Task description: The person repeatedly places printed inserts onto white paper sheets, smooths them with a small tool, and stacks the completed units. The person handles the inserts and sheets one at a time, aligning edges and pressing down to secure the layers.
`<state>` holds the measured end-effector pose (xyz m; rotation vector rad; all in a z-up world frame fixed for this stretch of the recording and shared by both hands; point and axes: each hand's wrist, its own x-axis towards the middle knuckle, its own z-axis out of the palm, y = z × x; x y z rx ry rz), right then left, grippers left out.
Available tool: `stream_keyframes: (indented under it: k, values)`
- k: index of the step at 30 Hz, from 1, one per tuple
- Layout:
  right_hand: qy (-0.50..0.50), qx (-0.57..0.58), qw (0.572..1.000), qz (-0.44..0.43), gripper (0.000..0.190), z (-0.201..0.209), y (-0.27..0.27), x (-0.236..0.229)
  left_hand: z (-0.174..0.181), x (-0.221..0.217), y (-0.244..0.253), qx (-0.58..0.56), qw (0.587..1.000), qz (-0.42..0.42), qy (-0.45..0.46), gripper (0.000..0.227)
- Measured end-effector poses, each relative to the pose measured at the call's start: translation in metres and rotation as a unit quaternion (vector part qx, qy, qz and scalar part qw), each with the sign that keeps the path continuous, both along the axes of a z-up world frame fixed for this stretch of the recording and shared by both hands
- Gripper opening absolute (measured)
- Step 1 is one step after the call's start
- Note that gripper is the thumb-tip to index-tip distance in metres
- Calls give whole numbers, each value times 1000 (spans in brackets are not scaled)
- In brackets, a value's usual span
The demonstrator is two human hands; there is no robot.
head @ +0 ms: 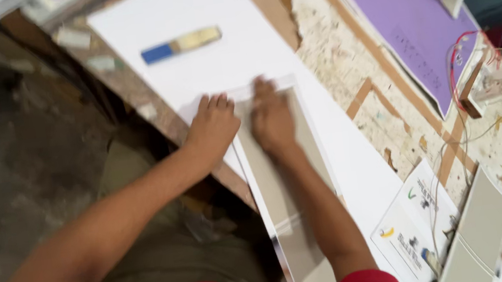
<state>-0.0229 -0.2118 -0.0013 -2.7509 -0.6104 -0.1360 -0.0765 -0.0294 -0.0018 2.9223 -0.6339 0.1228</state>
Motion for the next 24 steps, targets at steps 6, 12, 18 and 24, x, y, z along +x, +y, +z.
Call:
stream_keyframes:
  k: [6, 12, 18, 24]
  values:
    - [46, -129, 981, -135, 54, 28, -51, 26, 17, -4, -5, -15, 997, 35, -62, 9]
    - [40, -39, 975, -215, 53, 8, -33, 27, 38, 6, 27, -180, 966, 70, 171, 14]
    - [0, 43, 988, -146, 50, -5, -8, 36, 18, 95, 85, -224, 954, 124, -155, 52]
    - [30, 108, 993, 35, 48, 16, 2, 49, -3, 144, 99, -158, 979, 130, -27, 31]
